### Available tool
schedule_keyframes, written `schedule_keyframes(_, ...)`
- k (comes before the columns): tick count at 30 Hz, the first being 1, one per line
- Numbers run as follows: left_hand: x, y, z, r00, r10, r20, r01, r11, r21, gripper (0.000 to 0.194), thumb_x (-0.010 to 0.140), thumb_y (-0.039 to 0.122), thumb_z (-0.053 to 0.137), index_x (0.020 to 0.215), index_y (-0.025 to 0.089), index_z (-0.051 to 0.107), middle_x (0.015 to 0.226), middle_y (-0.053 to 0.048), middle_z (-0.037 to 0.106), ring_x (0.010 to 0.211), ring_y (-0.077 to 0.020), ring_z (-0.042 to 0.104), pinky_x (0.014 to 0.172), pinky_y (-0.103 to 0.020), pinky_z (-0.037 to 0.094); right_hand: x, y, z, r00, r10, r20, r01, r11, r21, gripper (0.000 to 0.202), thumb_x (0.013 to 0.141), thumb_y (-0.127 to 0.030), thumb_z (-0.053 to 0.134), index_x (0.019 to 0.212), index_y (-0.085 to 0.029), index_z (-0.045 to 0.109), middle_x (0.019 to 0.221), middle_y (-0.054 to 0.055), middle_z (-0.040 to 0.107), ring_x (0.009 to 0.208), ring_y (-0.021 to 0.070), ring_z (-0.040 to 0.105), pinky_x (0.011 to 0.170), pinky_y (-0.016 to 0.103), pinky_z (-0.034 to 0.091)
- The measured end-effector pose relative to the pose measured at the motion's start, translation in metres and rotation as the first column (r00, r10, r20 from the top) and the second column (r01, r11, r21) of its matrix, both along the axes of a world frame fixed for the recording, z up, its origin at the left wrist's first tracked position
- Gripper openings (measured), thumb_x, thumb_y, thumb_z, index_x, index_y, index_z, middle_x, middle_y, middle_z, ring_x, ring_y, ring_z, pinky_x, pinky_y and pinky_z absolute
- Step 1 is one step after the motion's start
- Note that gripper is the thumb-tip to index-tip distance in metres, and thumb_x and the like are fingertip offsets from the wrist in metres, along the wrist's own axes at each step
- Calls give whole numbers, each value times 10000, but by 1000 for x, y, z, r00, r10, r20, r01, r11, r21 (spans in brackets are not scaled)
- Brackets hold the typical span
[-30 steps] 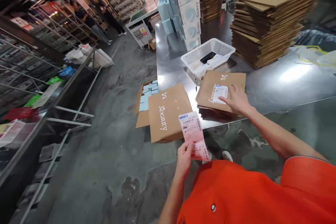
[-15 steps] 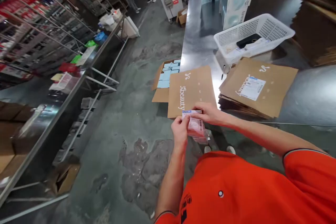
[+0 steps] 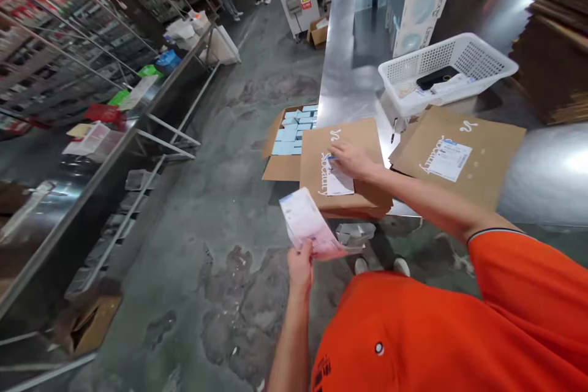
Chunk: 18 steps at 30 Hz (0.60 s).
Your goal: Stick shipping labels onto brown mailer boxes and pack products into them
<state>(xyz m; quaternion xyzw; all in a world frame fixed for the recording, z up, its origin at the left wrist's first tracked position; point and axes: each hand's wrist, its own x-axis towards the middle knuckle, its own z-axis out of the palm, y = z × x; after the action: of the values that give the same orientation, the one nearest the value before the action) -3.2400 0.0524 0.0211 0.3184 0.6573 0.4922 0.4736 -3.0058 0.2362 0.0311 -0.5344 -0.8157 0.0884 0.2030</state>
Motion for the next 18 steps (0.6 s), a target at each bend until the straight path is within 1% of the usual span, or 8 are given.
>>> schedule_keyframes(3,-11,31,-4,997,74,-32,-72,996,61,508,616,504,816,911,100,727,893,-92,735,824,-214,672,776,-330,535,-28,-40,-13,982,191,-3,-191,982,-7,634,947,-479,496,1416,-55,453,1520,213,398,1433,372,294,1193,541,160)
schedule_keyframes(6,-12,51,-5,997,-28,-78,34,997,73,494,621,520,787,882,103,742,837,-80,740,765,-200,669,731,-311,531,-35,-80,-22,931,363,-33,-362,932,21,621,935,-505,507,1423,-124,464,1530,159,410,1442,317,312,1219,485,170)
schedule_keyframes(7,-11,52,-5,992,-62,-109,69,995,66,474,634,515,779,874,108,744,815,-73,738,754,-198,668,713,-302,527,-28,-87,-23,950,307,-57,-306,952,26,577,950,-470,487,1420,-135,471,1522,155,422,1435,311,328,1214,489,186)
schedule_keyframes(9,-4,45,-3,975,-106,-197,117,992,48,422,650,491,779,848,119,749,779,-61,733,754,-201,670,685,-285,517,-1,-88,-23,991,-47,-128,45,999,-23,551,959,-406,469,1428,-116,458,1494,190,445,1403,350,364,1177,552,226)
schedule_keyframes(11,9,32,-1,965,-140,-222,151,988,36,398,649,480,790,822,124,752,776,-62,736,773,-209,674,680,-278,517,40,-82,-22,879,-431,-204,402,900,-167,603,927,-392,514,1437,-80,433,1434,229,492,1329,387,438,1113,575,311)
schedule_keyframes(12,17,24,0,970,-161,-180,170,985,35,408,645,489,797,826,126,755,798,-66,743,785,-212,677,692,-280,522,63,-80,-22,813,-529,-243,473,844,-253,633,905,-399,547,1435,-72,432,1402,231,520,1283,384,482,1084,551,359)
schedule_keyframes(16,56,0,2,949,-265,173,265,964,23,502,623,556,815,886,132,762,912,-88,760,811,-211,688,757,-313,546,159,-106,-35,588,-704,-397,565,710,-421,641,852,-417,607,1388,-84,497,1345,191,585,1176,326,574,1023,450,444)
schedule_keyframes(18,72,-6,0,903,-343,258,354,935,4,499,631,547,821,901,132,762,949,-98,760,833,-215,691,783,-327,546,201,-133,-48,425,-811,-402,712,573,-405,629,860,-428,586,1379,-83,498,1332,199,589,1169,321,579,1020,462,443)
